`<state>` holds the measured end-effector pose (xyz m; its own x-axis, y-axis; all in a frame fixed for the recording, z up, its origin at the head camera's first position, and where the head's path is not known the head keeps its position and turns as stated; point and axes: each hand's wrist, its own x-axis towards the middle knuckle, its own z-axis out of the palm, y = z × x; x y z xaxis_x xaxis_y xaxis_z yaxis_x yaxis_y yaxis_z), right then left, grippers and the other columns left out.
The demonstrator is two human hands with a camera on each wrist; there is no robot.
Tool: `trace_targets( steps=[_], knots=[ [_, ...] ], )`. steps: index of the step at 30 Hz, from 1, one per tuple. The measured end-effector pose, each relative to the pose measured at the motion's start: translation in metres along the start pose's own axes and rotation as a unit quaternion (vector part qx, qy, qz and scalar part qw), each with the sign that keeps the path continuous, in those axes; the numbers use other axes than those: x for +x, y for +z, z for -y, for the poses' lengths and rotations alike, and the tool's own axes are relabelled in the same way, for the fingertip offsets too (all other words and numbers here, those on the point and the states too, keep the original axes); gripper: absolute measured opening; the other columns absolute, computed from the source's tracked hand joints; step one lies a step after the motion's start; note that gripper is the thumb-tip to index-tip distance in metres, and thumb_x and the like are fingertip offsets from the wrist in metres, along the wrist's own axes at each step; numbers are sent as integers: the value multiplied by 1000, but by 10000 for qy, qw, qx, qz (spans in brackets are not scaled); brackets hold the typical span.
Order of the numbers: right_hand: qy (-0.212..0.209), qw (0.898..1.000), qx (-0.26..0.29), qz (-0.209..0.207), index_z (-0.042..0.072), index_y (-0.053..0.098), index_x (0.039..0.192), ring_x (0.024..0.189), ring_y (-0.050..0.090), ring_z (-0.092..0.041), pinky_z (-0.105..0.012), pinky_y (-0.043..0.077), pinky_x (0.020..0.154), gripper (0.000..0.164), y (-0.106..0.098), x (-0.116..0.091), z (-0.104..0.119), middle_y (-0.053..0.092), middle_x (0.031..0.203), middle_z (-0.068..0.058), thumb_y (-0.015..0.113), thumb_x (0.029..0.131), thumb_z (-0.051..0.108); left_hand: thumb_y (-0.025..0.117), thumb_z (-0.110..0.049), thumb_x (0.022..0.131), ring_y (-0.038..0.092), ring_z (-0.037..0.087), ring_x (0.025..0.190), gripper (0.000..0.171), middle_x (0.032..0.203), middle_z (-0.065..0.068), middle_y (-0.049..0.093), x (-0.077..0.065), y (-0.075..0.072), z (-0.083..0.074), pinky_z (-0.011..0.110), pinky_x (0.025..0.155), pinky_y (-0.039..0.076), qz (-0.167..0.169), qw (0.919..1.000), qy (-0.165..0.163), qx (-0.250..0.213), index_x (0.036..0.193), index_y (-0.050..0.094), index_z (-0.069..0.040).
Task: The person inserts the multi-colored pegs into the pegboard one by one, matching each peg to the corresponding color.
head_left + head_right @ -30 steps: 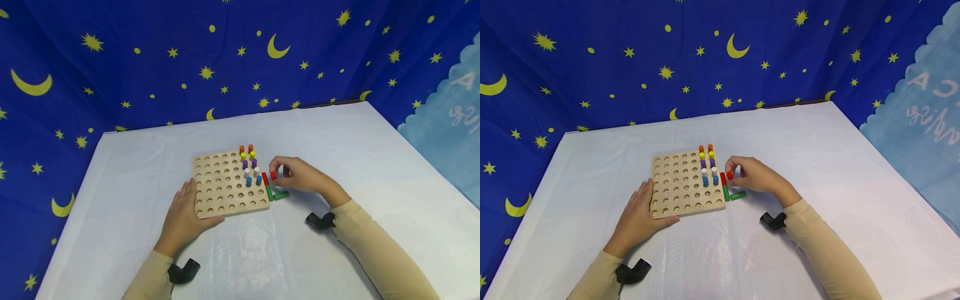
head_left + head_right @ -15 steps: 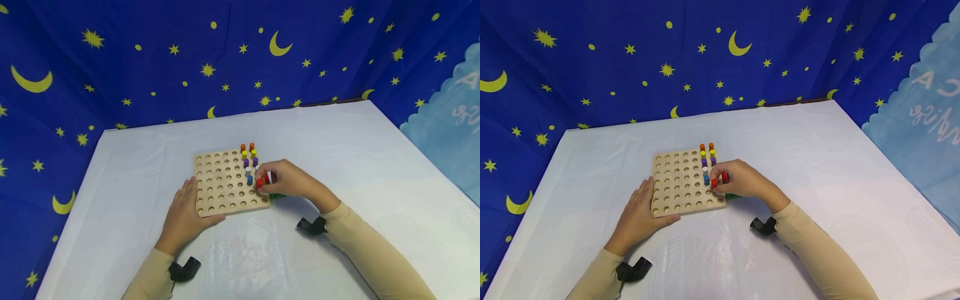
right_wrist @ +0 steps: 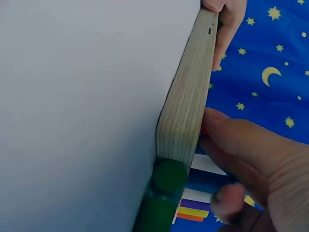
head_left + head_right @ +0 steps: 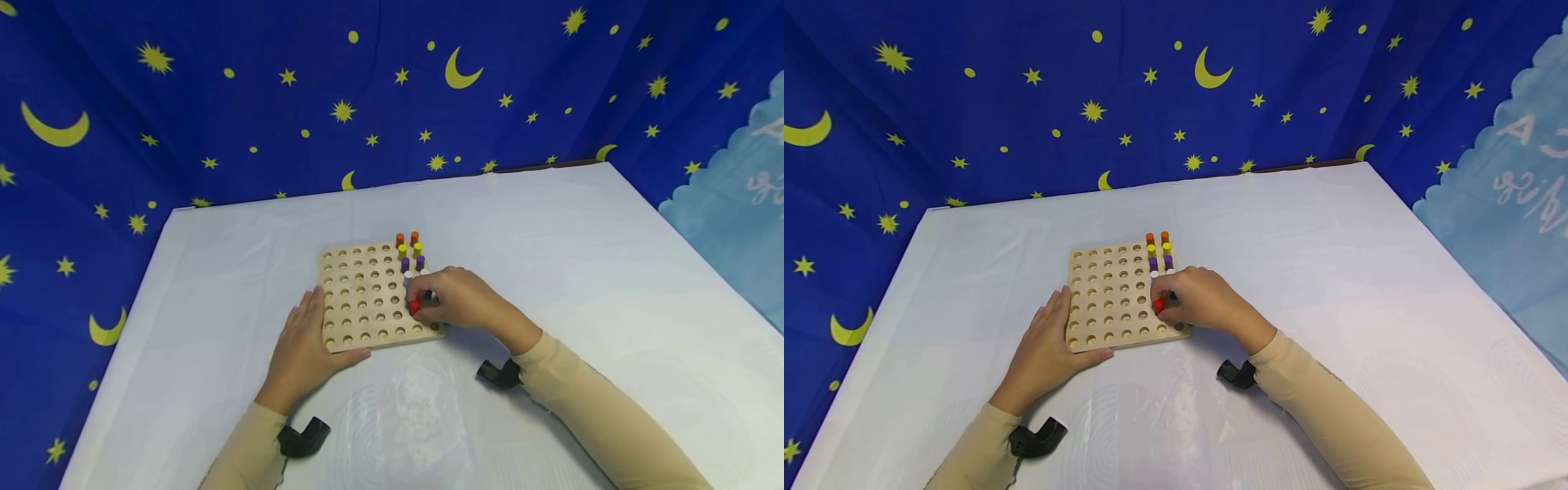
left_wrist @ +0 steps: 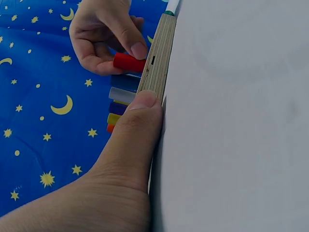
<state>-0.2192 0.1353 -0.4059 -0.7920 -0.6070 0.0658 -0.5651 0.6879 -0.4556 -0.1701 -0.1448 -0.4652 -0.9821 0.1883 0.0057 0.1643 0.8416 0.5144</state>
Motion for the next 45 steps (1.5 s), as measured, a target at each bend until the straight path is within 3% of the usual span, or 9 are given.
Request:
trace_targets(
  steps=[6,11,16,21,25,37,40,45],
  knots=[
    [23,9997,255,52,23,75,100,74,58,-7,-23,49,64,21,-5,-5,-2,73,97,14,83,81,25,74,-78,64,11,35,155,139,166,18,13,1,0,-1,50,128,11,9,10000,-8,10,159,7,-2],
    [33,9972,719,-215,21,75,102,62,52,-8,-23,46,55,20,-17,-13,-11,73,94,10,81,83,25,73,-80,63,11,35,155,140,166,18,12,0,0,-2,50,128,11,16,10000,-23,53,159,6,-3],
    [665,9949,615,-449,15,72,108,57,49,-11,-25,44,51,22,-25,-18,-27,70,89,7,76,88,23,73,-80,63,11,36,155,140,166,18,12,0,1,-1,51,127,11,3,10000,-11,58,159,6,-3],
    [1397,9891,448,131,11,68,119,73,56,-14,-28,49,64,33,-18,-13,-38,70,97,1,71,91,28,72,-81,63,11,35,155,140,166,18,12,0,1,-1,51,127,11,-1,10000,-21,65,159,7,-3],
    [1629,9851,270,483,10,68,122,82,58,-15,-29,50,72,37,-13,-7,-40,68,97,1,72,91,31,72,-81,63,11,35,155,140,166,18,13,0,1,-1,51,127,11,5,10000,-23,64,159,7,-3],
    [1799,9776,-405,1013,13,69,119,88,60,-18,-35,52,78,33,-24,9,-34,69,100,0,72,87,23,72,-81,64,12,36,155,139,166,18,13,-2,1,-1,51,127,11,-16,10000,-12,44,159,7,-3],
    [1697,9766,-601,1178,14,69,119,92,60,-18,-38,53,83,31,-26,10,-35,69,103,-1,73,88,18,71,-81,64,12,35,155,139,166,18,13,-2,1,-1,51,127,11,-14,10000,2,39,159,7,-3],
    [1346,9808,-657,1252,18,71,112,89,58,-18,-37,53,81,21,-27,5,-40,67,98,0,70,92,12,71,-81,64,12,37,154,139,166,19,14,-2,1,0,51,127,11,-48,10000,30,23,159,7,-3]
  ],
)
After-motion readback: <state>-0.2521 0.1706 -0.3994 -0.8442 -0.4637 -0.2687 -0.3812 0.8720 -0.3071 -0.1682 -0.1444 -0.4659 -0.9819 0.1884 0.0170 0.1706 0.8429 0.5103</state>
